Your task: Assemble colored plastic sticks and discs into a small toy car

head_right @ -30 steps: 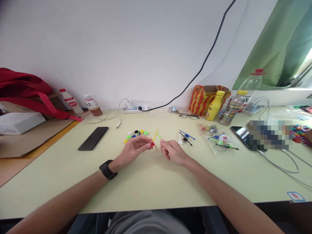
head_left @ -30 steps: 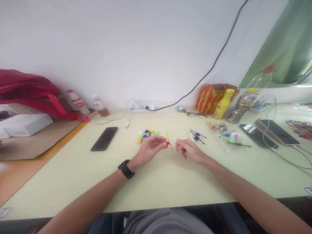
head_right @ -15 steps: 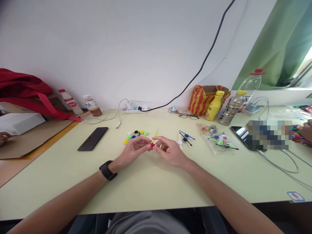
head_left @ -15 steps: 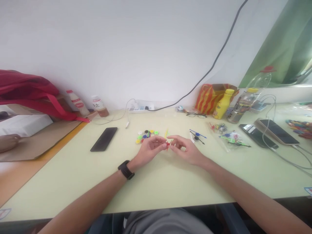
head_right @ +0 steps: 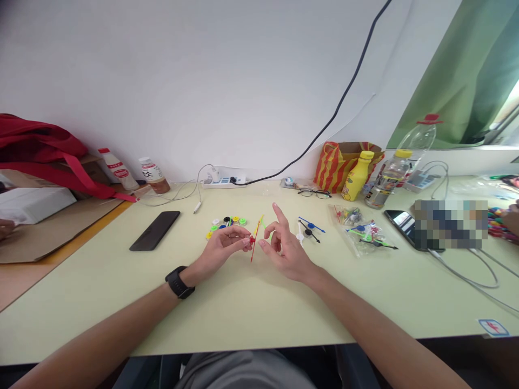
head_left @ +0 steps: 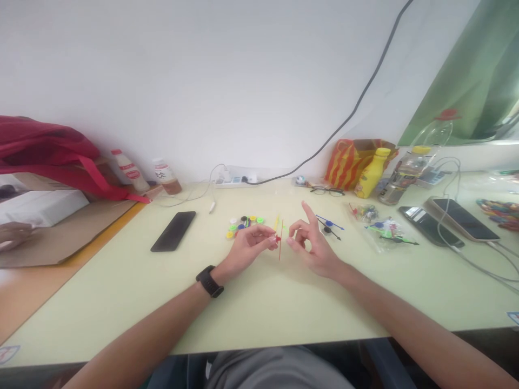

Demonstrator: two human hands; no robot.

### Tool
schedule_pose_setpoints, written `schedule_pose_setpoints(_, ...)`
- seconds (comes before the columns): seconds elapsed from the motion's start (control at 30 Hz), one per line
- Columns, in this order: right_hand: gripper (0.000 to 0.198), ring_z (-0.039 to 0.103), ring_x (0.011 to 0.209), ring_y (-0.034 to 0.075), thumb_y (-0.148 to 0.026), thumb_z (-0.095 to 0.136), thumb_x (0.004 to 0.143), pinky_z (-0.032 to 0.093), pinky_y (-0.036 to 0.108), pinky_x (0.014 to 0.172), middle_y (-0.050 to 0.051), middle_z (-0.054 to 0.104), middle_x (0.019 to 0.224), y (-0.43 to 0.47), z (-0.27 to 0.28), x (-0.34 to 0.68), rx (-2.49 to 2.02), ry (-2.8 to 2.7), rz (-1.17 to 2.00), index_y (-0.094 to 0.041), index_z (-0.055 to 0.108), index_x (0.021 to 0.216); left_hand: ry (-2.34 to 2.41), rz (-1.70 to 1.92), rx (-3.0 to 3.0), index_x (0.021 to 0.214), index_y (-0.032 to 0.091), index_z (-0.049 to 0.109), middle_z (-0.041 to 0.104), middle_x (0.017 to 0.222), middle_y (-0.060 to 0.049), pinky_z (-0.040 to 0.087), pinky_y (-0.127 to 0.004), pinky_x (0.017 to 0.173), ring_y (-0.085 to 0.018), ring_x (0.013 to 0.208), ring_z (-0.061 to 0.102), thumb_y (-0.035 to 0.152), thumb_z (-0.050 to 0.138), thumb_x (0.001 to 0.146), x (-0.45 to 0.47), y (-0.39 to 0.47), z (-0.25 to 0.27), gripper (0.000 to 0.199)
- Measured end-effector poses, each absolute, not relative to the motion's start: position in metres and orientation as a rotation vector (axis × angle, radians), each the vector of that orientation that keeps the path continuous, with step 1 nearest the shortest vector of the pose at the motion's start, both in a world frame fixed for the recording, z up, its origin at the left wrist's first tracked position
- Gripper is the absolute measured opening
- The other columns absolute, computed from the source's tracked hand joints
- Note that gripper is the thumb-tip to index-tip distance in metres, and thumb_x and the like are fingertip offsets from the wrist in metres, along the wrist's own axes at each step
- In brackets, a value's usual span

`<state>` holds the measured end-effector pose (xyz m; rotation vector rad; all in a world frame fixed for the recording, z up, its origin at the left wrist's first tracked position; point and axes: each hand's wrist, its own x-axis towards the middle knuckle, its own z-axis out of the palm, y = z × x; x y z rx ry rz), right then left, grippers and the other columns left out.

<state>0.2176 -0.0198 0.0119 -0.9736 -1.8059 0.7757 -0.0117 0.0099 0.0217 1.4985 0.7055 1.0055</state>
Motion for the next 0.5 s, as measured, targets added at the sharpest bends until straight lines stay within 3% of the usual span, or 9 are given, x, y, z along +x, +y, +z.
schedule_pose_setpoints(0.03, 0.033, 0.051, 0.061, 0.015, -0.051, 0.05, 0.104, 0.045, 0.03, 0.061, 0.001, 0.059, 0.081, -0.019, 0.0126, 0.2191, -0.997, -1.83, 0.825, -0.023, 0.067, 0.109, 0.704, 1.005, 1.496, 0.101, 0.015, 0.074, 0.075, 0.098, -0.009, 0.061, -0.036, 0.084, -0.02, 0.086, 0.074, 0.036, 0.082, 0.087, -0.0116, 0.0098, 0.0221, 0.027)
schedule_pose_setpoints(0.1, 0.056, 0.047, 0.057, 0.014, -0.056, 0.041, 0.106, 0.041, 0.03, 0.059, 0.0, 0.051, 0.063, -0.0167, 0.0144, 0.2215, -1.02, -1.882, 0.972, -0.021, 0.058, 0.066, 0.701, 1.005, 1.494, 0.101, 0.014, 0.074, 0.075, 0.097, -0.009, 0.061, -0.036, 0.084, -0.02, 0.085, 0.074, 0.035, 0.082, 0.087, -0.0112, 0.0097, 0.023, 0.027)
schedule_pose_setpoints(0.17, 0.064, 0.044, 0.055, 0.013, -0.058, 0.042, 0.106, 0.038, 0.03, 0.057, -0.001, 0.045, 0.056, -0.0143, 0.0162, 0.222, -1.007, -1.892, 1.037, -0.021, 0.046, 0.054, 0.698, 1.007, 1.495, 0.102, 0.014, 0.073, 0.075, 0.096, -0.009, 0.061, -0.035, 0.083, -0.02, 0.085, 0.073, 0.035, 0.082, 0.088, -0.0108, 0.0095, 0.0238, 0.027)
schedule_pose_setpoints(0.33, 0.034, 0.057, 0.071, 0.015, -0.053, 0.069, 0.094, 0.048, 0.029, 0.066, 0.0, 0.062, 0.081, -0.0135, 0.0189, 0.2165, -0.921, -1.68, 1.043, -0.021, 0.058, 0.087, 0.697, 0.996, 1.503, 0.102, 0.014, 0.073, 0.074, 0.095, -0.008, 0.061, -0.036, 0.084, -0.02, 0.085, 0.073, 0.036, 0.082, 0.087, -0.0106, 0.0095, 0.0233, 0.028)
schedule_pose_setpoints(0.5, 0.033, 0.065, 0.075, 0.016, -0.045, 0.073, 0.092, 0.052, 0.033, 0.073, 0.002, 0.071, 0.091, -0.0172, 0.0174, 0.2129, -0.9, -1.678, 1.089, -0.025, 0.057, 0.112, 0.673, 0.951, 1.498, 0.103, 0.015, 0.073, 0.074, 0.096, -0.007, 0.06, -0.036, 0.086, -0.02, 0.086, 0.073, 0.035, 0.082, 0.088, -0.011, 0.0099, 0.0201, 0.027)
